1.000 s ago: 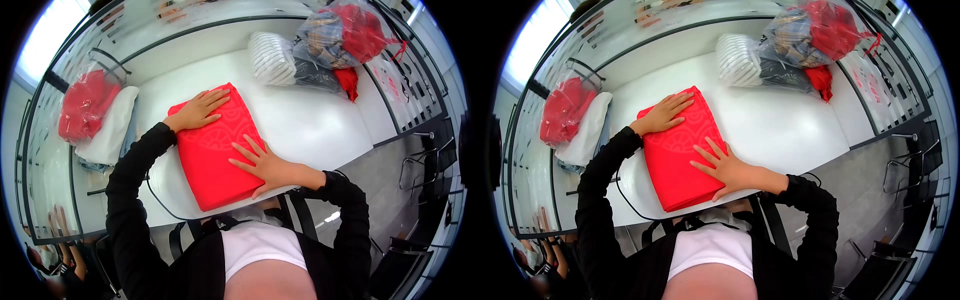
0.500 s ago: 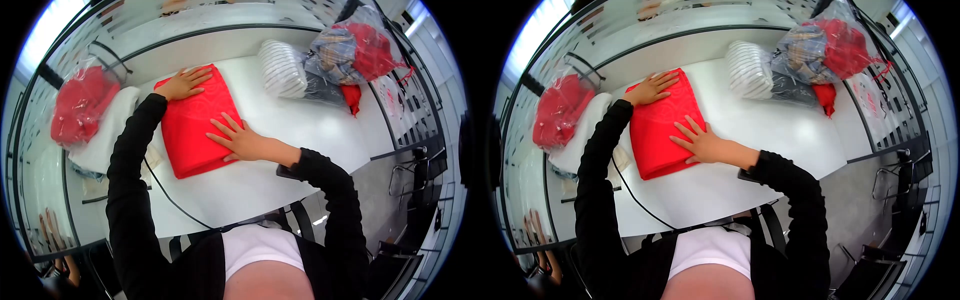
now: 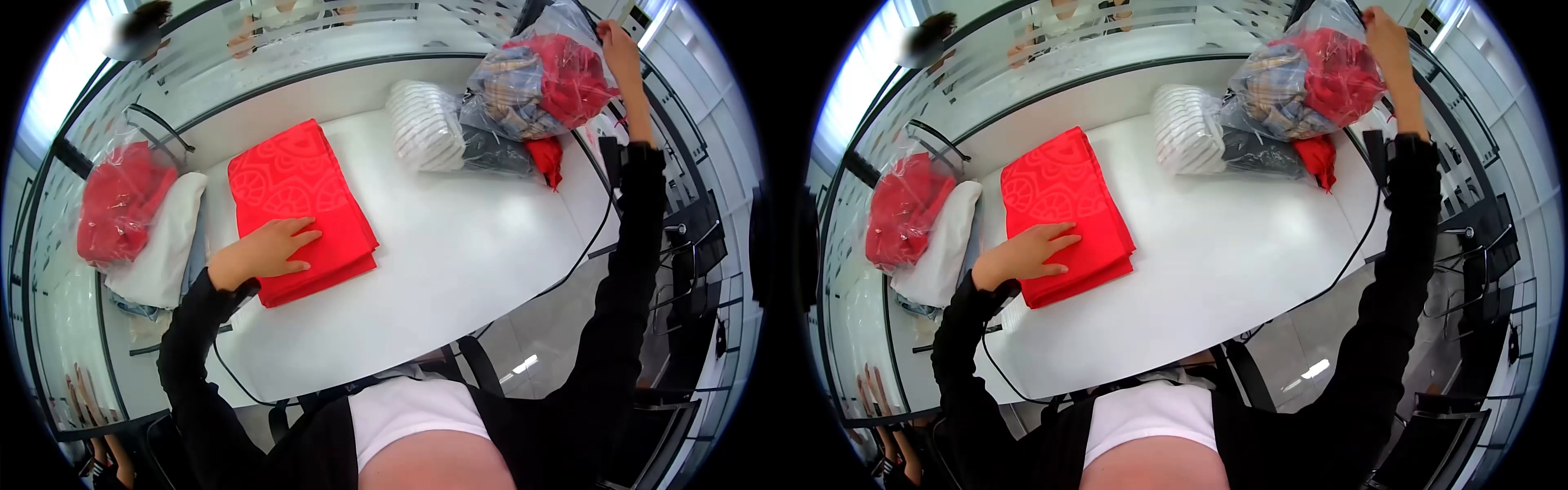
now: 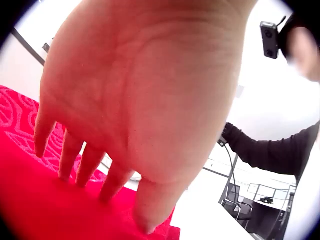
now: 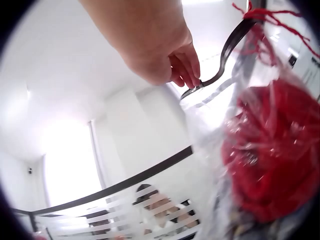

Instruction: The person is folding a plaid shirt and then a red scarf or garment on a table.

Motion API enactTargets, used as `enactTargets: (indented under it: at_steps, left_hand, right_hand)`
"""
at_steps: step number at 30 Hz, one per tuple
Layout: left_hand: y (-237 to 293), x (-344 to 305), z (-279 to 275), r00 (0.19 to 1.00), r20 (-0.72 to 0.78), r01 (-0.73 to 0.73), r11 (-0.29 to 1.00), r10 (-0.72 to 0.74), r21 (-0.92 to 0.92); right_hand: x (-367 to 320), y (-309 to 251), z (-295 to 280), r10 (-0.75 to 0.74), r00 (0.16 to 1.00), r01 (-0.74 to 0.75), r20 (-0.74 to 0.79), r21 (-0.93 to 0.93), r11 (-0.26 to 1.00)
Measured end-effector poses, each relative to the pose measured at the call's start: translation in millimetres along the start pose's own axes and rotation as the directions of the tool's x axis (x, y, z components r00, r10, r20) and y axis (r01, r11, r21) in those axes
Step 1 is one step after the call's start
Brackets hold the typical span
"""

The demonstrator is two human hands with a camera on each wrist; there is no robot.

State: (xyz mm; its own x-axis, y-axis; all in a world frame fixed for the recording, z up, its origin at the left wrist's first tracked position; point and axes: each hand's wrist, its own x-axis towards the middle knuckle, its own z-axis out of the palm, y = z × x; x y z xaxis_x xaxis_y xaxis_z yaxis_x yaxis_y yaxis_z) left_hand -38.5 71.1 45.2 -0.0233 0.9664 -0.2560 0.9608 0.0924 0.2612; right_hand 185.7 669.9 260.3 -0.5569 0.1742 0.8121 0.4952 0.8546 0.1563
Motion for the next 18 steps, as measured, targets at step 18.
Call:
enactTargets:
  at_steps: [18]
  left_hand:
    - [18, 1, 11, 0.992, -0.071, 0.106, 0.993, -0.102, 0.046]
  right_hand:
    - [-43, -51, -5, -0.319, 0.795, 0.423, 0.516, -0.095, 0.901]
